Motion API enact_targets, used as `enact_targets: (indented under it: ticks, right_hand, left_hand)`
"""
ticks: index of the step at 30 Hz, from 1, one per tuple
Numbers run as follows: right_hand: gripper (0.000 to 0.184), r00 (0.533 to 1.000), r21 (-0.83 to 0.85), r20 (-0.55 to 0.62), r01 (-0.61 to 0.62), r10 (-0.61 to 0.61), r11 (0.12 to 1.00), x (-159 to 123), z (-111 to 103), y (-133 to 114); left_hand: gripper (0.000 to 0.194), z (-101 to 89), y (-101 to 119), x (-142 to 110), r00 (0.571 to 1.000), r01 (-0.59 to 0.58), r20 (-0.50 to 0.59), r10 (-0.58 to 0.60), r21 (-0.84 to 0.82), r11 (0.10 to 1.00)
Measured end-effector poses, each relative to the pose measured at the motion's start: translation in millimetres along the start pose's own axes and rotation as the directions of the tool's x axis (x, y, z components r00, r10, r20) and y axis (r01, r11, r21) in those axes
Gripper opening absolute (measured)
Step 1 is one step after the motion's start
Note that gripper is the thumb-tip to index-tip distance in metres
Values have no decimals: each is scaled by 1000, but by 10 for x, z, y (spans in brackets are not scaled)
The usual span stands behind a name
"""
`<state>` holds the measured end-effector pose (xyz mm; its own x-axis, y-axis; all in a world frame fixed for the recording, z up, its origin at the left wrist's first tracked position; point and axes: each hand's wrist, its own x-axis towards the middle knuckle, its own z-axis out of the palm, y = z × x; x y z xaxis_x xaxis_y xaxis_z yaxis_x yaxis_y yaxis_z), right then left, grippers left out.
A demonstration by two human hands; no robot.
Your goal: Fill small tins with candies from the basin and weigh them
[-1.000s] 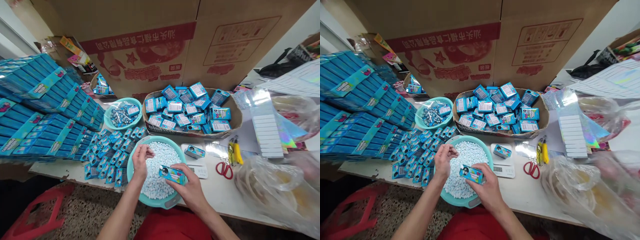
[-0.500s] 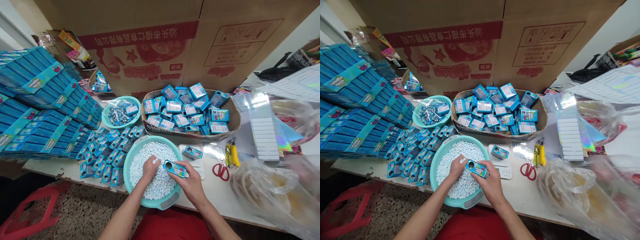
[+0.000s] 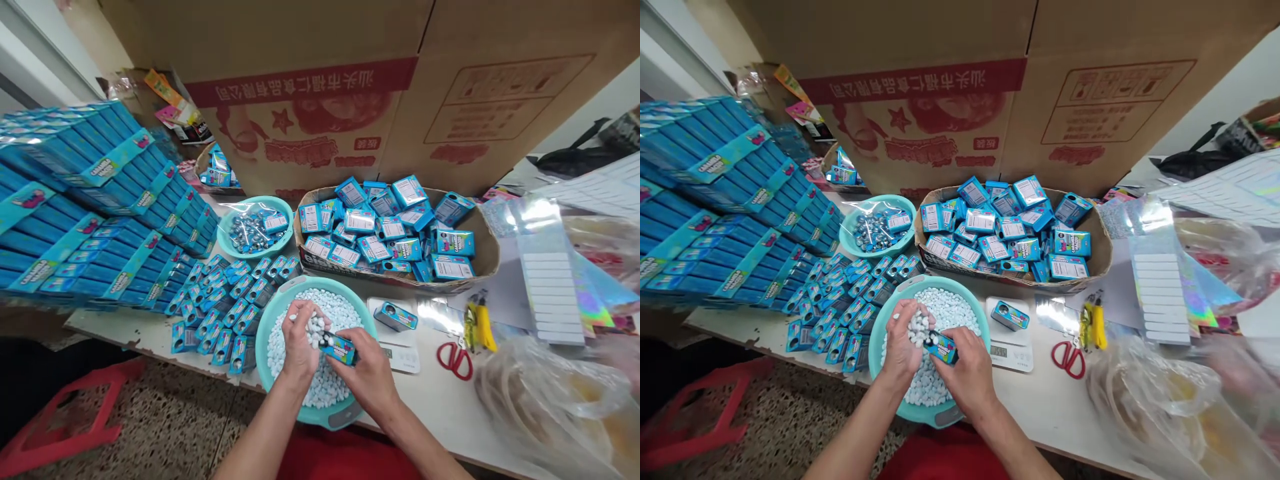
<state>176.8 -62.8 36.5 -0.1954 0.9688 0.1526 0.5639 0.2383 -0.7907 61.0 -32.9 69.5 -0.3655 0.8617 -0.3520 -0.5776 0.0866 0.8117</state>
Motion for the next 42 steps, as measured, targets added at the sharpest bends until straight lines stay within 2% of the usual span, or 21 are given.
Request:
enact_targets:
  ticks: [4,9,13,23,31,42]
  right_hand:
    - [20,1000,-5,-7,13,-13,1000,19,-10,-22]
    - [20,1000,36,1,-24,24,999,47,-6,-24]
    - [20,999,52,21,-32,31,998,82,3,-35]
    - [23,998,63,2,-57,57,996,74,-54,-48]
    - [23,998,63,11,-58,58,996,68,-40,-25]
    - [25,998,42,-31,-59,60,997,84,-7,-140]
  left_hand:
    - [23,-2,4,25,999,-28,-43,30,34,999]
    - [21,-38,-4,47,998,-70,-3,70,75,995]
    - [24,-35,-18,65,999,-53,-1,53,102,993]
    - [27,-10,-55,85,995,-92,-26,96,114,989]
    - [29,52,-76,63,997,-76,1,76,131,988]
    - [29,18,-52,66,994,-98,-16,104,210,973]
